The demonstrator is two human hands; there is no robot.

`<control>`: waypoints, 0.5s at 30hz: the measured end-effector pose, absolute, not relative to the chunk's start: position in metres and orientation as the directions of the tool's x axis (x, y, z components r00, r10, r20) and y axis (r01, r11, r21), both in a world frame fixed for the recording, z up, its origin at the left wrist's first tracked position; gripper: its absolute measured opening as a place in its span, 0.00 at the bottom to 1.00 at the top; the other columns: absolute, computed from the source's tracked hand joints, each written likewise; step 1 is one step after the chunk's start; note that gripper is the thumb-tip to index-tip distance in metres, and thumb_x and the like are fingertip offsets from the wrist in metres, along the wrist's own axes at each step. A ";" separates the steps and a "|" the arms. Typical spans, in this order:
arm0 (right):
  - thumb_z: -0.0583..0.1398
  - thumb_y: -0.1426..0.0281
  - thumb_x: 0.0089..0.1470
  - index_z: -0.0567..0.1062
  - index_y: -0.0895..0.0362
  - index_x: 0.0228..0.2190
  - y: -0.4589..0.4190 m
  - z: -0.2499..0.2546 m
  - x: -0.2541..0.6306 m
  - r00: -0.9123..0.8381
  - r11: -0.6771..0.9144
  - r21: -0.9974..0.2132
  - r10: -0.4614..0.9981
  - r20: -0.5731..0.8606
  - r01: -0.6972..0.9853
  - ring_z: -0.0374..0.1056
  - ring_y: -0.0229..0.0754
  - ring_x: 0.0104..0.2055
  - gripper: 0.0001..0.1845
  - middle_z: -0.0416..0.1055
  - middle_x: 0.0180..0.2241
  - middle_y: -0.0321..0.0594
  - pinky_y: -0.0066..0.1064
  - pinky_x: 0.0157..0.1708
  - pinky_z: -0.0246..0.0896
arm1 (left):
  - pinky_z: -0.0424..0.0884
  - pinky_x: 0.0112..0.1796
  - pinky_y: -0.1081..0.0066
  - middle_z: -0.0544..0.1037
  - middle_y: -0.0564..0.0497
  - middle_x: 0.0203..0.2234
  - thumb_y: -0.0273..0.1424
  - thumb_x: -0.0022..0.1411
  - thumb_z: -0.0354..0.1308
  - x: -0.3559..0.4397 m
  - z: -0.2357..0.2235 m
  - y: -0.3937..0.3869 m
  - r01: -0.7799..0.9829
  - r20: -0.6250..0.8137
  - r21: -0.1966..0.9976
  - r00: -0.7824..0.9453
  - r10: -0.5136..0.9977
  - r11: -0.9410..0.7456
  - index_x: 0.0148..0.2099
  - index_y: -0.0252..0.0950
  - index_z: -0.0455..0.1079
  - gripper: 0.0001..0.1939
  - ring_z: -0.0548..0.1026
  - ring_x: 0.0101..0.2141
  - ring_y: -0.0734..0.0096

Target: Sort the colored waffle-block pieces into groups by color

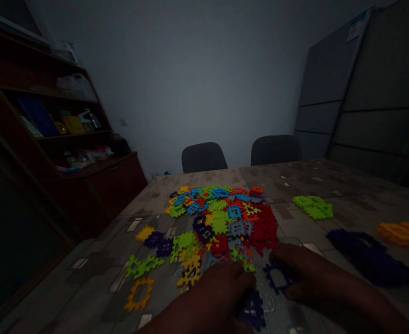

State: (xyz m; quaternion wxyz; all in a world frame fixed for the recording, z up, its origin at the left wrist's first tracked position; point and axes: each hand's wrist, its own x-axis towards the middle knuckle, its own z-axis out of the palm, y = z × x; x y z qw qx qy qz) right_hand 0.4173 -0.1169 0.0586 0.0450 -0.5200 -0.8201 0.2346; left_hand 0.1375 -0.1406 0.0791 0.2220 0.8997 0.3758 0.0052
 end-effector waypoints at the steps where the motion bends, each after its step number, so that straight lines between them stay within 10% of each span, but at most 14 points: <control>1: 0.64 0.74 0.38 0.75 0.54 0.43 -0.117 0.059 0.417 -0.453 0.352 -0.417 0.875 -0.171 0.838 0.70 0.55 0.49 0.25 0.75 0.48 0.45 0.41 0.48 0.63 | 0.73 0.44 0.58 0.76 0.43 0.50 0.45 0.58 0.70 0.139 0.074 -0.141 0.671 -0.156 0.362 0.728 0.667 -0.647 0.57 0.42 0.70 0.28 0.76 0.47 0.47; 15: 0.64 0.74 0.41 0.76 0.53 0.48 -0.110 0.049 0.424 -0.484 0.372 -0.436 0.857 -0.178 0.819 0.70 0.56 0.51 0.29 0.76 0.51 0.47 0.43 0.50 0.62 | 0.64 0.62 0.61 0.73 0.48 0.61 0.13 0.55 0.56 0.130 0.102 -0.129 0.337 -0.071 0.680 0.915 0.398 -0.651 0.67 0.44 0.64 0.39 0.71 0.61 0.60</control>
